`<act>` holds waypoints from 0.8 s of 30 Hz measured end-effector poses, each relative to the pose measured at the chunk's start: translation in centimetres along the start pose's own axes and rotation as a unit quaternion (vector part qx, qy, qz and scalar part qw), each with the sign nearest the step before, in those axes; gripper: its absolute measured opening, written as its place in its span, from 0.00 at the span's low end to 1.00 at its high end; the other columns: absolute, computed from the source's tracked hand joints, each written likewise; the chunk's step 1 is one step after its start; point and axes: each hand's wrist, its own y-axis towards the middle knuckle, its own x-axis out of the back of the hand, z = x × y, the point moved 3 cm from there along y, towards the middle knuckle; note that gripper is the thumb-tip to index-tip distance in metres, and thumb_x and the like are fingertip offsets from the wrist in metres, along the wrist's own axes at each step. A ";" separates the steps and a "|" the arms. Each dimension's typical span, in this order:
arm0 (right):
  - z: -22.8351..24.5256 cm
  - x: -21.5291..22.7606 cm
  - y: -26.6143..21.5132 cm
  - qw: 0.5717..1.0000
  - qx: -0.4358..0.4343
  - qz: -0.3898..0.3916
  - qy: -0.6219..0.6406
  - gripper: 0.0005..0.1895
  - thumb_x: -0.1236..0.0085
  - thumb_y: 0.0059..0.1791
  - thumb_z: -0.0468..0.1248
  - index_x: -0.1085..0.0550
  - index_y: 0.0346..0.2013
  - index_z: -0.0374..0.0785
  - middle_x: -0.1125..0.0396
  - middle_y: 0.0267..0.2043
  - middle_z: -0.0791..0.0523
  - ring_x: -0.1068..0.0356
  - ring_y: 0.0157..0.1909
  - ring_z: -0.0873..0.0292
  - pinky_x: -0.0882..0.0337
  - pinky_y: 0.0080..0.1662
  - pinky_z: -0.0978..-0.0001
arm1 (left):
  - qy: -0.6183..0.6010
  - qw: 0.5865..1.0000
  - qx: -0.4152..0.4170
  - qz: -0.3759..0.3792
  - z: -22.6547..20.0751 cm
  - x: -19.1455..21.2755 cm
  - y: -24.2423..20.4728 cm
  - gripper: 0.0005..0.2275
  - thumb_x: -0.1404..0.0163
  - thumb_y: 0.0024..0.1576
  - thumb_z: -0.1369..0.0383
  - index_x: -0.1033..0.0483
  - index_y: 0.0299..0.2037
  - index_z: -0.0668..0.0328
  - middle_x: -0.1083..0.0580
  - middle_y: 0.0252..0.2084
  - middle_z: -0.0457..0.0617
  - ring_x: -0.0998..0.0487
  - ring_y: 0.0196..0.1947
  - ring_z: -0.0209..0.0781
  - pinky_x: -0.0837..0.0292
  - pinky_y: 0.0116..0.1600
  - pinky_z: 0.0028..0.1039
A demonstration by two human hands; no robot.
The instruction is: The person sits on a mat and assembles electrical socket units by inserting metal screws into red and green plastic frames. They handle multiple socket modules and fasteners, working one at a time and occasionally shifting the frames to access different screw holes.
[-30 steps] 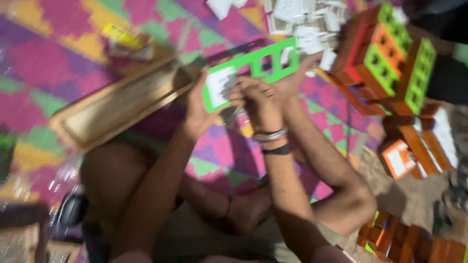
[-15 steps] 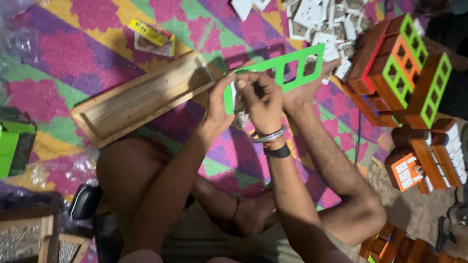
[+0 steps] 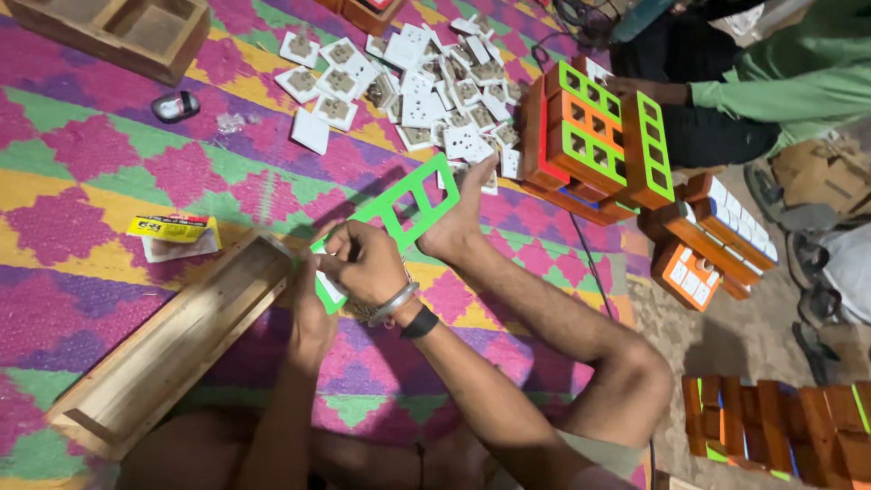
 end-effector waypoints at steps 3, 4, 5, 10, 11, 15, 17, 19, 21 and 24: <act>-0.4 0.5 0.1 0.999 -0.024 0.017 0.034 0.11 0.31 0.43 0.31 0.27 0.33 0.35 0.34 0.21 0.60 0.35 0.22 0.70 0.36 0.26 0.76 | -0.007 1.000 -0.009 0.009 0.5 0.3 0.2 0.29 0.64 0.68 0.53 0.43 0.70 0.71 0.35 0.69 0.57 0.32 0.69 0.47 0.38 0.71 0.36; -0.5 0.5 0.3 0.998 -0.035 0.023 0.052 0.12 0.32 0.42 0.31 0.28 0.34 0.35 0.34 0.19 0.60 0.35 0.21 0.69 0.36 0.25 0.76 | -0.012 1.000 -0.018 0.017 0.6 0.3 0.3 0.28 0.64 0.67 0.53 0.43 0.70 0.71 0.35 0.69 0.57 0.31 0.69 0.46 0.37 0.71 0.36; -0.6 0.5 0.3 0.997 -0.047 0.027 0.061 0.12 0.32 0.42 0.31 0.28 0.34 0.35 0.34 0.18 0.60 0.34 0.20 0.68 0.36 0.24 0.75 | -0.012 1.000 -0.004 -0.002 0.9 0.5 0.5 0.28 0.63 0.71 0.53 0.42 0.70 0.72 0.34 0.65 0.57 0.31 0.65 0.47 0.36 0.67 0.37; -2.2 1.4 -1.6 0.981 -0.054 0.011 0.188 0.08 0.37 0.50 0.36 0.27 0.37 0.35 0.33 0.22 0.62 0.34 0.21 0.69 0.36 0.25 0.76 | -0.010 1.000 0.010 -0.028 0.3 0.2 -0.6 0.24 0.62 0.69 0.54 0.36 0.67 0.65 0.29 0.57 0.53 0.27 0.56 0.46 0.30 0.58 0.37; -2.6 2.2 -1.9 0.978 -0.047 -0.033 0.200 0.10 0.37 0.51 0.37 0.27 0.37 0.33 0.34 0.22 0.61 0.34 0.21 0.68 0.35 0.24 0.75 | -0.021 0.999 0.013 -0.037 -0.3 -0.1 -0.5 0.24 0.62 0.68 0.54 0.35 0.67 0.64 0.28 0.56 0.53 0.26 0.55 0.45 0.29 0.56 0.37; -5.8 5.4 -4.7 0.925 -0.206 -0.181 0.263 0.15 0.38 0.51 0.42 0.31 0.44 0.36 0.32 0.28 0.59 0.32 0.22 0.64 0.34 0.23 0.71 | -0.074 0.996 0.029 -0.051 -1.9 -1.9 -1.1 0.22 0.62 0.67 0.54 0.35 0.64 0.60 0.28 0.53 0.51 0.24 0.52 0.47 0.23 0.49 0.49; -7.5 6.1 -6.1 0.892 -0.268 -0.182 0.315 0.18 0.41 0.51 0.44 0.32 0.50 0.39 0.29 0.33 0.59 0.31 0.24 0.63 0.32 0.25 0.71 | -0.095 0.994 0.041 -0.021 -1.8 -2.8 -1.8 0.22 0.63 0.66 0.53 0.36 0.64 0.60 0.28 0.56 0.51 0.23 0.55 0.47 0.22 0.52 0.48; -8.5 7.1 -7.0 0.887 -0.224 -0.129 0.383 0.20 0.44 0.52 0.45 0.30 0.54 0.37 0.28 0.37 0.59 0.28 0.27 0.64 0.26 0.29 0.71 | -0.119 0.991 0.053 0.029 -0.8 -3.6 -2.5 0.25 0.64 0.67 0.51 0.35 0.66 0.62 0.28 0.61 0.54 0.25 0.59 0.45 0.24 0.60 0.38; -10.0 8.8 -7.9 0.878 -0.230 -0.150 0.393 0.18 0.46 0.51 0.41 0.30 0.54 0.37 0.25 0.38 0.57 0.25 0.30 0.62 0.23 0.33 0.69 | -0.110 0.985 0.129 0.023 1.0 -3.7 -3.0 0.24 0.63 0.65 0.53 0.34 0.66 0.61 0.27 0.61 0.51 0.23 0.58 0.43 0.23 0.59 0.36; -12.3 11.0 -9.7 0.874 -0.219 -0.153 0.407 0.15 0.48 0.53 0.40 0.28 0.52 0.37 0.26 0.36 0.58 0.25 0.31 0.63 0.22 0.35 0.70 | 0.025 0.981 0.189 0.049 3.4 -2.2 -3.6 0.22 0.59 0.64 0.55 0.30 0.61 0.64 0.23 0.51 0.52 0.20 0.49 0.43 0.21 0.49 0.36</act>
